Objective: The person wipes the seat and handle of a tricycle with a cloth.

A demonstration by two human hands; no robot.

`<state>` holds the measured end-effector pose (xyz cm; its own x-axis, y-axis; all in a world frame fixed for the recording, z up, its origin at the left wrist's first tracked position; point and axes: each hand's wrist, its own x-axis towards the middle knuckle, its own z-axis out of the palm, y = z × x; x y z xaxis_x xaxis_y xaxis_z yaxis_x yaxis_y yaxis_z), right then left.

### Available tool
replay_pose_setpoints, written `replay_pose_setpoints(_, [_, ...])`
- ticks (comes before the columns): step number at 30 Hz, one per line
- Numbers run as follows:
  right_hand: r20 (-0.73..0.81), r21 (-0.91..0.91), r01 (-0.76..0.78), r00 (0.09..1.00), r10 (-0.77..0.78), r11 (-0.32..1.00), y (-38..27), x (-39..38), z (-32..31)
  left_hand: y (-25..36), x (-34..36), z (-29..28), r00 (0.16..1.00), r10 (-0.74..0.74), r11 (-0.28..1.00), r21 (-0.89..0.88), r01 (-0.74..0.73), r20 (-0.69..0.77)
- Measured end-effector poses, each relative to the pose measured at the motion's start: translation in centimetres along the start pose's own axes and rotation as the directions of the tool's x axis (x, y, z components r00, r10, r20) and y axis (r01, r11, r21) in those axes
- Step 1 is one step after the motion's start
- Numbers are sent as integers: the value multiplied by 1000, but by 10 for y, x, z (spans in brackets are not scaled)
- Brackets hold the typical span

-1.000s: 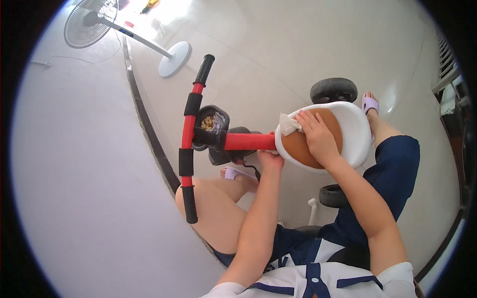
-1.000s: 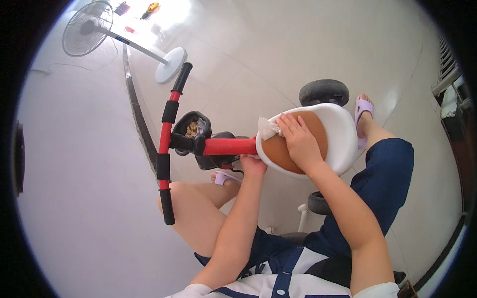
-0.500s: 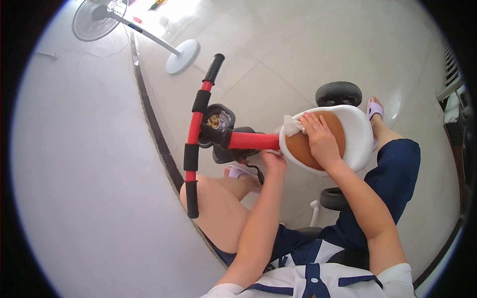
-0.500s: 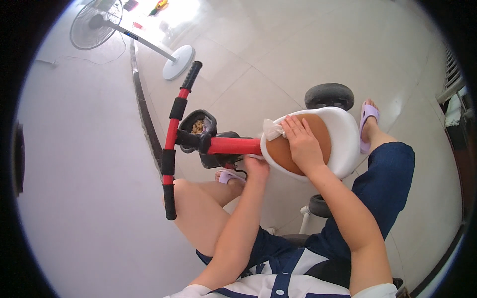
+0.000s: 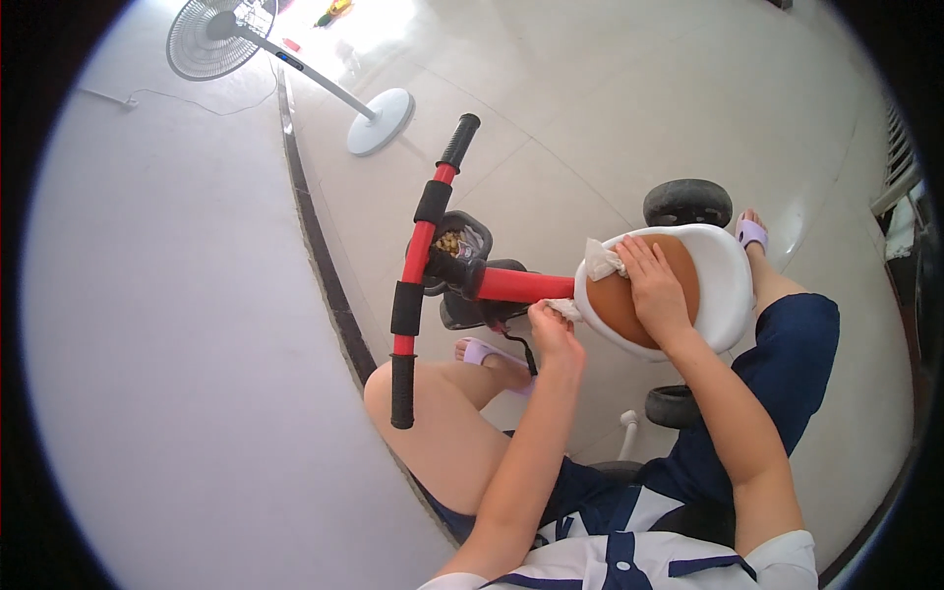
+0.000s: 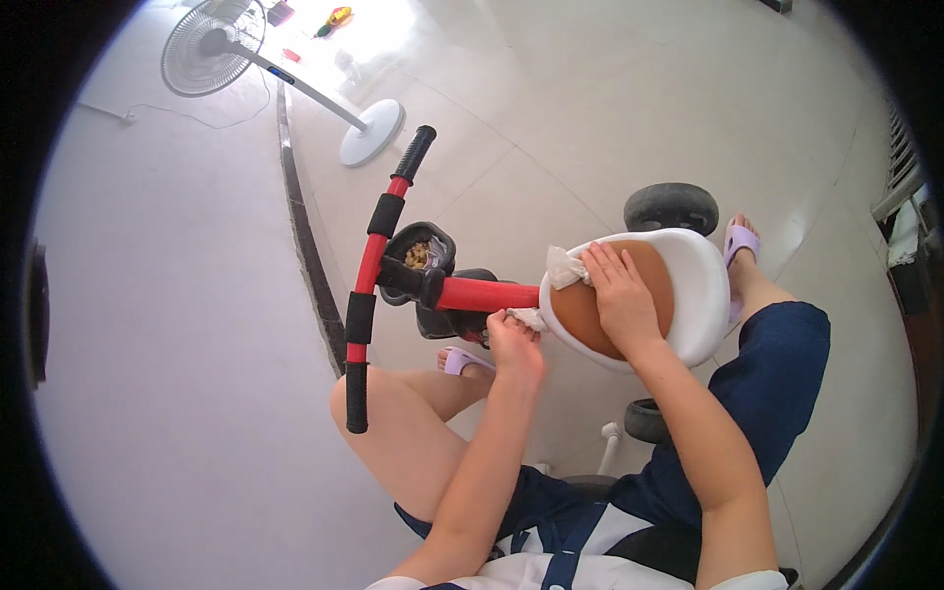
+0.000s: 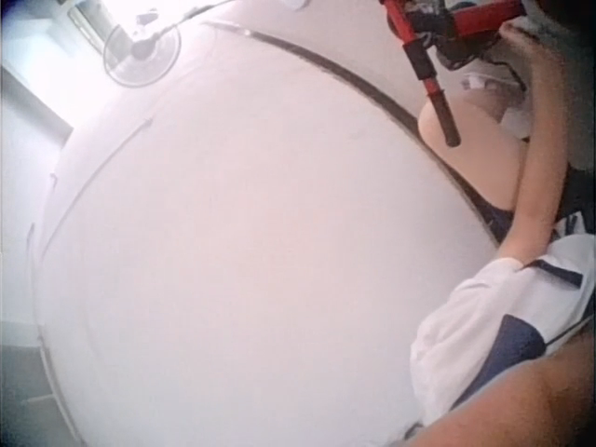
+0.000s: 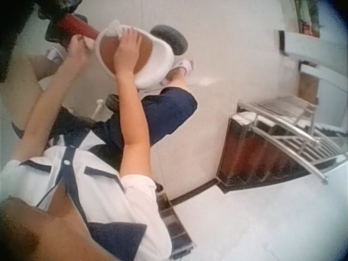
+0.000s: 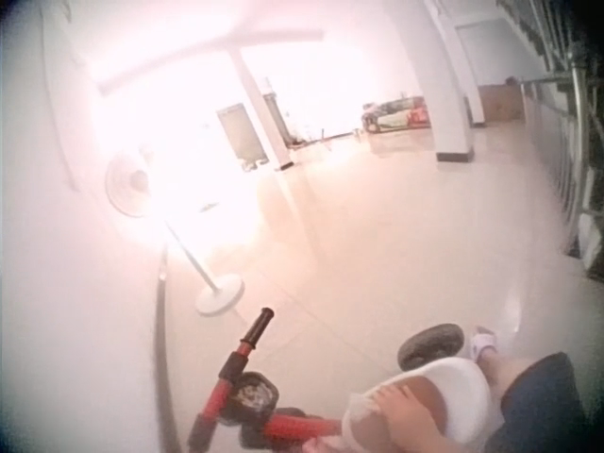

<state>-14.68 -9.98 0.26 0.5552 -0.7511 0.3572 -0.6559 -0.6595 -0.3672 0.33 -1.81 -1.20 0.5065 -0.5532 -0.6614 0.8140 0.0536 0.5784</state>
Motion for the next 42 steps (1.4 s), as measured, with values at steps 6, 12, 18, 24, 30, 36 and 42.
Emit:
replay_pose_setpoints(6, [-15,20,-8,1000,8,1000,9,-3,2,2,-6,-1,965,236,967,70,-244,111])
replay_pose_setpoints(12, [-12,3,7,1000,-7,1000,1,0,1,9,34,-30,937,346,912,218,-348,48])
replay_pose_setpoints(18, [-38,12,7,999,-6,1000,4,-5,4,-21,19,-12,943,313,938,194,-288,-113])
replay_pose_setpoints(24, [-37,8,11,999,-11,1000,7,-4,2,7,-5,-1,992,122,987,107,-118,-26])
replay_pose_setpoints(30, [-61,11,20,998,-19,1000,9,-3,3,11,-1,-11,981,151,980,148,-133,-121])
replay_pose_setpoints(36, [-71,26,23,997,-21,999,5,-1,5,-16,25,-31,891,445,856,334,-394,-89])
replay_pose_setpoints(42, [-63,6,15,998,-15,1000,6,-4,5,-32,40,-33,925,373,856,356,-374,75])
